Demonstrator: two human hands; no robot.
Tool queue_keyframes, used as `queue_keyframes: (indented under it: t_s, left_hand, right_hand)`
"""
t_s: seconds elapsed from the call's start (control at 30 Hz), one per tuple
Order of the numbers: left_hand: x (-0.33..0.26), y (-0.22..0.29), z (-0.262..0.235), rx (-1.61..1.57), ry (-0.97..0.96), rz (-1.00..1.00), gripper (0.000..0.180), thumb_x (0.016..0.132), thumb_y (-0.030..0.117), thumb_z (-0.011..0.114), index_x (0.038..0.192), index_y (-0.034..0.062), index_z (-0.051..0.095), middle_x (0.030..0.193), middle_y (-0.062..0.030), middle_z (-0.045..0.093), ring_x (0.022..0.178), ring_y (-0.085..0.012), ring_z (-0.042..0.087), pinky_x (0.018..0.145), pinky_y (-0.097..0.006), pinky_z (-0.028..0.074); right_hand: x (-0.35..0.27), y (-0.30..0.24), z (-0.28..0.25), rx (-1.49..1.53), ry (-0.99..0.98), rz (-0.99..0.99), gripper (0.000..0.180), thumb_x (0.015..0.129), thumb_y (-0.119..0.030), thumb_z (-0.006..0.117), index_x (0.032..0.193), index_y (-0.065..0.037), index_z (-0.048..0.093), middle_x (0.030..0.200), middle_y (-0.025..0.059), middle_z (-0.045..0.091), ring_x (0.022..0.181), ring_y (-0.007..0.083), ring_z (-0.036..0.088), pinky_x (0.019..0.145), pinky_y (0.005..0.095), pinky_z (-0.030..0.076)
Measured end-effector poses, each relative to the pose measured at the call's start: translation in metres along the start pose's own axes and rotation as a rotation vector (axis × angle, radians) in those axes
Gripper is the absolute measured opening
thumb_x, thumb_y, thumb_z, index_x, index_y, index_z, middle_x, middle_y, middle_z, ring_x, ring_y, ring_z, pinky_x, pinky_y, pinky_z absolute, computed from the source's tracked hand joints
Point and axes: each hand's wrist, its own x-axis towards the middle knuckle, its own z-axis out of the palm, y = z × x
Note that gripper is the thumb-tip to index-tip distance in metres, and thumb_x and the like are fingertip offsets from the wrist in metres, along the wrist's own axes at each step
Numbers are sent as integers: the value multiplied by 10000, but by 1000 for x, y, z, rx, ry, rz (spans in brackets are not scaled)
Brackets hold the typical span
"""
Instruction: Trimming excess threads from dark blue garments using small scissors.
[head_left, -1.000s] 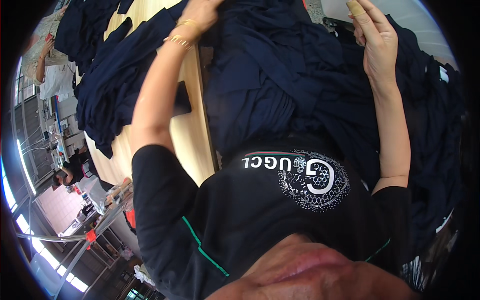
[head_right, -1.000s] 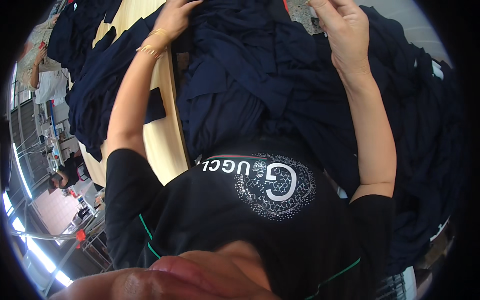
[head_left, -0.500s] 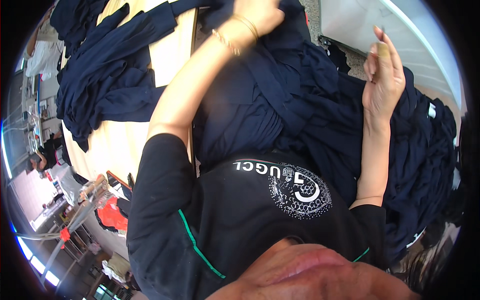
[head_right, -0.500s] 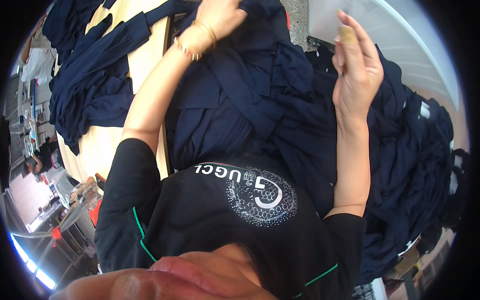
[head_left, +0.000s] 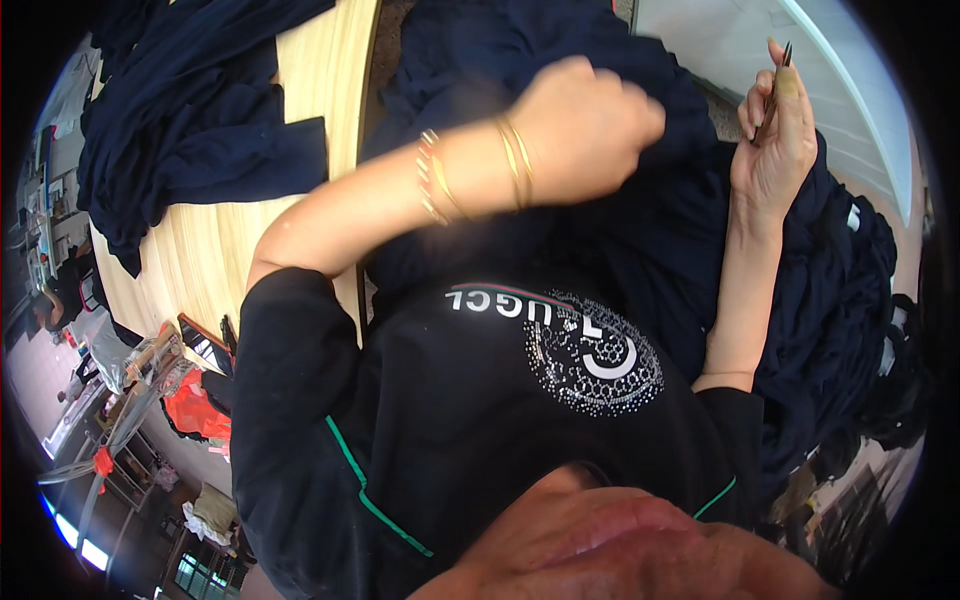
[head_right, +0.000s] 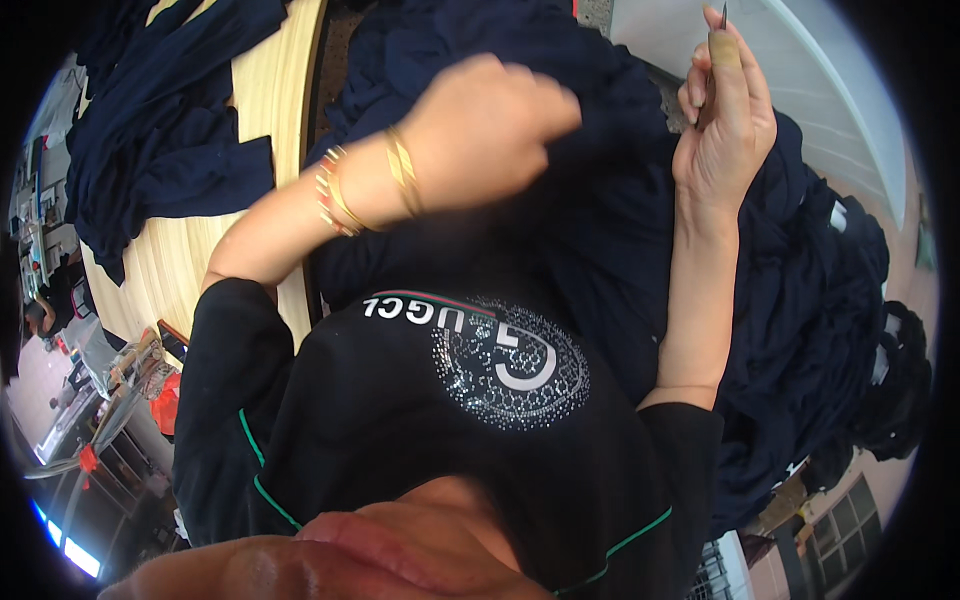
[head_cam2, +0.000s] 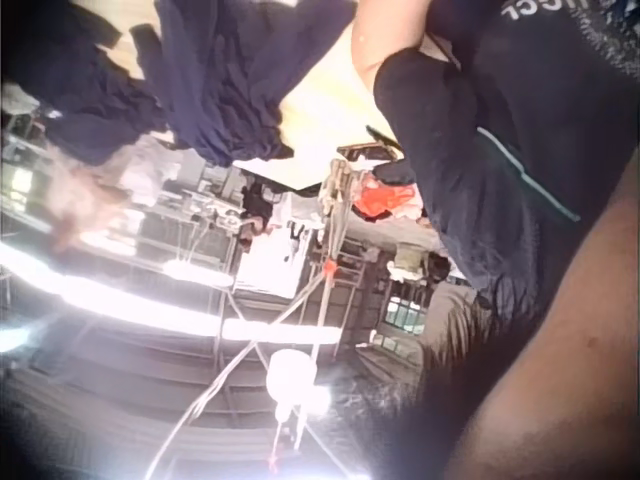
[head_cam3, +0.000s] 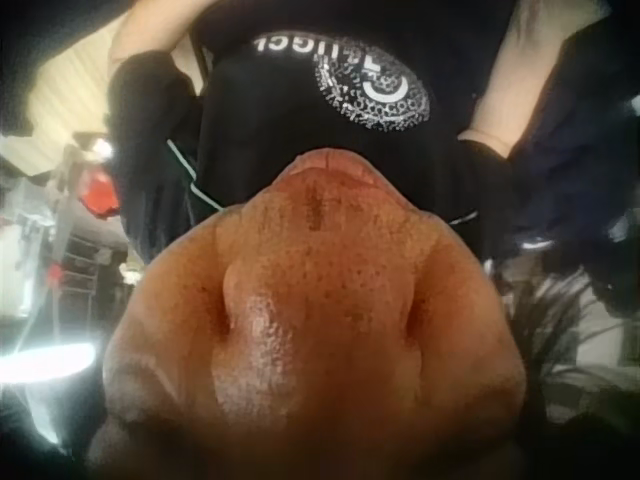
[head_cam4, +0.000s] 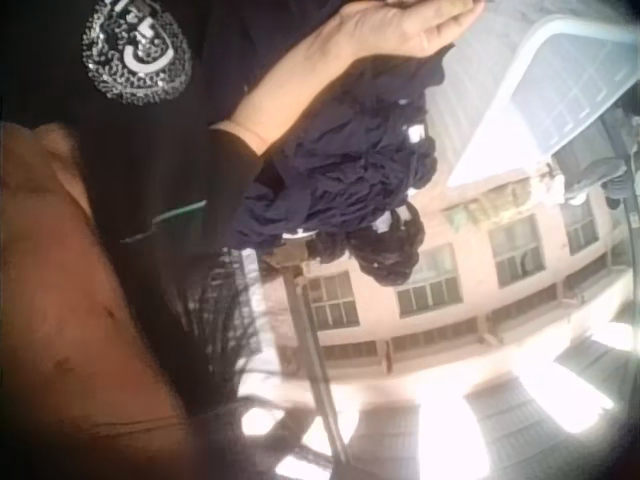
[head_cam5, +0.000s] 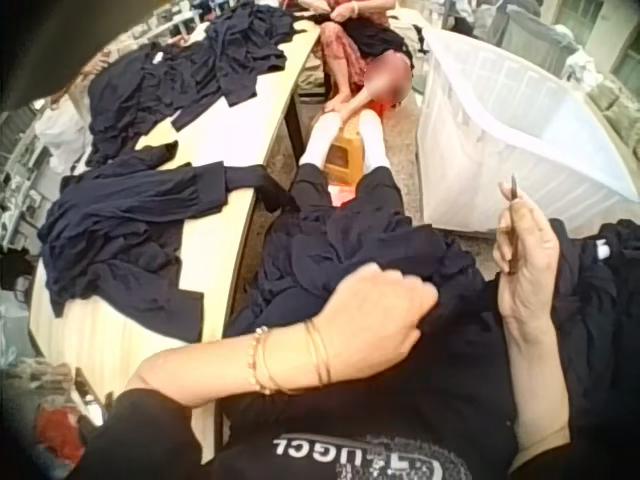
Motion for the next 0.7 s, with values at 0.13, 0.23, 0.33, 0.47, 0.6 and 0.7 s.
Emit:
queue_keyframes:
  t_s: [0.13,0.23,0.33,0.47,0.6,0.7]
  left_hand:
    - [40,-60,-57,-791,330,-256,217,881,5,572,1049,-54,697,889,-91,719,884,-153,666,828,-266,525]
    - [37,-139,-48,-806,496,-463,247,914,5,551,1118,-29,687,1004,-34,700,924,-118,618,850,-230,494]
    - [16,-176,-19,-1061,425,-477,258,929,41,584,1161,-34,668,1022,-51,701,954,-139,631,883,-250,496]
    - [9,-146,8,-256,317,-527,644,915,230,730,1447,-31,480,1366,-257,562,1297,-353,541,1114,-391,420]
    - [-7,-152,37,-501,447,-52,912,841,341,820,1556,19,354,1617,-326,186,1484,-492,277,1230,-446,302]
    - [1,-109,11,-321,77,-179,1052,751,387,893,1568,28,336,1675,-290,20,1541,-477,170,1223,-472,327]
  right_hand:
    - [-2,-11,-3,-93,62,-8,320,1052,-168,607,1300,31,648,850,-26,607,590,12,427,500,181,298]
    - [-1,-8,7,-76,77,24,322,1045,-209,635,1268,20,672,795,-53,578,550,2,429,463,171,298]
    - [-1,-2,2,-81,54,12,312,1034,-207,655,1253,14,684,797,-51,591,551,1,431,466,166,298]
    - [-4,-6,3,-84,96,40,299,1021,-189,674,1234,19,688,804,-46,603,554,1,439,467,161,304]
    - [-3,-11,9,-53,56,50,298,1019,-180,672,1234,27,683,812,-41,613,558,-1,443,465,153,300]
    - [-2,-7,2,-26,66,46,293,1020,-170,666,1235,29,683,812,-42,615,559,-2,445,466,155,301]
